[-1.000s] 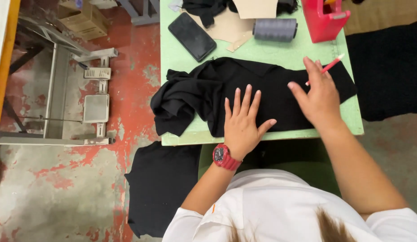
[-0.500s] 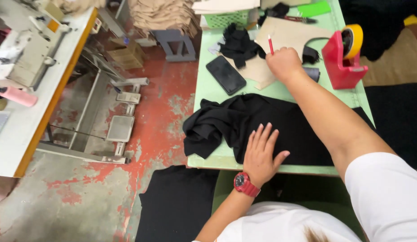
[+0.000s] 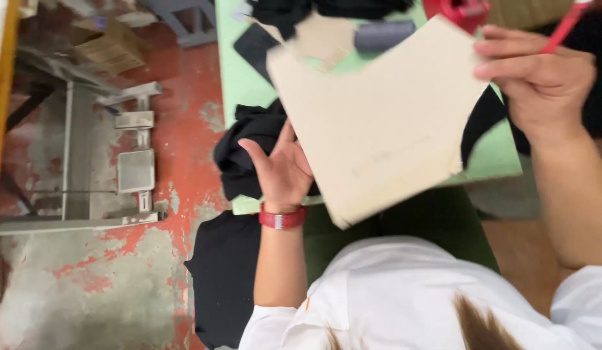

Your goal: The person marks a black fabric with a red pen, then uses a cardboard pattern to trace a curved line on the fabric. They fold and unfold the fabric multiple times, continuing to mark it with the pen.

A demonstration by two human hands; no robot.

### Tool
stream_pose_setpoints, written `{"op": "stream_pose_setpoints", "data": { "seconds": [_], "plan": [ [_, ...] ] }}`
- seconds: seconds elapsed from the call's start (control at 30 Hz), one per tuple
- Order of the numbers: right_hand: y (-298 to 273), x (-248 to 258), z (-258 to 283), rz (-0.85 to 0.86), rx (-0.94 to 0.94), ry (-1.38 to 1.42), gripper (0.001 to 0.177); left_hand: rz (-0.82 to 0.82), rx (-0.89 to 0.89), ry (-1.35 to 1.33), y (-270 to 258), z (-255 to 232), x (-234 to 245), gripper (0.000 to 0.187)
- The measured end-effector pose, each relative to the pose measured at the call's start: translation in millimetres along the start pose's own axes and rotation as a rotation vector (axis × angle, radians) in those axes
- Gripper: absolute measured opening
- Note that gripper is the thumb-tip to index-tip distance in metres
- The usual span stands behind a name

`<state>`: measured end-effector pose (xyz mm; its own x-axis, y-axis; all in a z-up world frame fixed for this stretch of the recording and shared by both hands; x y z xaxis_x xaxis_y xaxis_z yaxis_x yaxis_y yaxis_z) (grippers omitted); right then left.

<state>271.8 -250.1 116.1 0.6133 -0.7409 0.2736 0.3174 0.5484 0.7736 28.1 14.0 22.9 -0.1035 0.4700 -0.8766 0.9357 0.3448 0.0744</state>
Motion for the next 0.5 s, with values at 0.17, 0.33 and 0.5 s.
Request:
{"op": "stream_pose_setpoints", "data": {
  "seconds": [0.17,0.33,0.5],
  "plan": [
    [-90.6,12.6,-33.9,-0.181,-0.305,0.057,0.003,-0.056,0.315,0.695,-10.1,49.6,20.4,0.080],
    [-122.4,24.1,-53.2,-0.391,-0.251,-0.085,0.026,0.019,0.329,0.785,-7.5,88.0,-32.5,0.079],
    [-143.3,39.7,-69.6,-0.355,-0.480,-0.130,0.025,-0.072,0.204,1.000,12.8,92.0,-32.1,0.100]
  ]
}}
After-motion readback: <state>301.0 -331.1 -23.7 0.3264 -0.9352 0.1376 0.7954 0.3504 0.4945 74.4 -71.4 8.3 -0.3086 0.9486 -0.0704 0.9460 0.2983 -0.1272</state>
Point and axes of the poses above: each hand's wrist, its own y-axis towards the middle knuckle, its own x-axis out of the back of the hand, z = x × y, the point moved 3 cm from there along y, towards the middle knuckle, and after that the axes turned 10 degrees about y, right-handed, at the moved point
